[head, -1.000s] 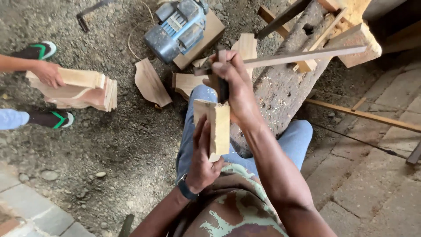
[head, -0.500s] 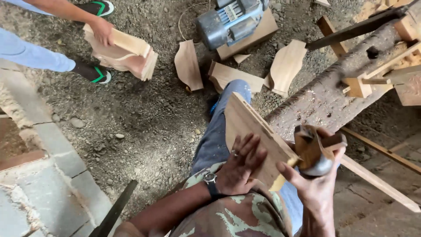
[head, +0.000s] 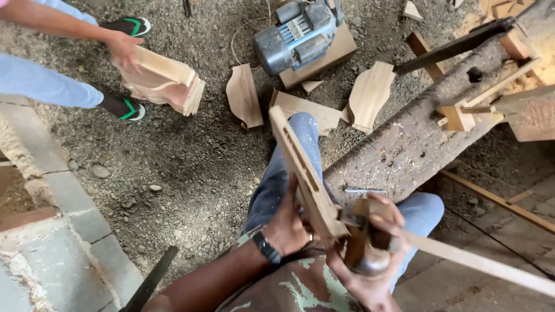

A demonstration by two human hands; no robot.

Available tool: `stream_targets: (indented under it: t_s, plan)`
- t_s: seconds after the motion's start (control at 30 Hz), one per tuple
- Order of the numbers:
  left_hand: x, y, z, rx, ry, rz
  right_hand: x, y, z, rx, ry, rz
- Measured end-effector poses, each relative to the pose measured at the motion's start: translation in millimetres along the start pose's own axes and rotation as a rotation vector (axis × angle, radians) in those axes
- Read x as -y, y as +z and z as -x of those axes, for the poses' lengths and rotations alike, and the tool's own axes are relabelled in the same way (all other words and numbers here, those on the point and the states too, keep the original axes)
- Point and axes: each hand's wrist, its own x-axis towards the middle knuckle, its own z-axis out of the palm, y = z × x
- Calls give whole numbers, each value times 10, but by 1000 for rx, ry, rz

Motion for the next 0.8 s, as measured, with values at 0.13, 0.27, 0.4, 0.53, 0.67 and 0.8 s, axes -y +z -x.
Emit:
stream_targets:
  t_s: [0.13,0.27,0.4,0.53,0.67,0.8]
  plan:
    - [-133,-67,-772,262,270,-30,-237,142,24,-21,-59,129]
    - [-269,-371,-1772,323,154,29,-274,207,64,144,4,177]
    - [-280,-274,-1738,351,145,-8,-190,232,-136,174,471,-237]
    - [-396,-517,-2528,165,278,-56,-524,199,-36,99,641,-501]
    - [-359,-245,-1874,199,309,-111,-262,236,27,110,723,-430]
    - [-384,67,-1169,159,347,-170,-146,161,4,217,756,-291]
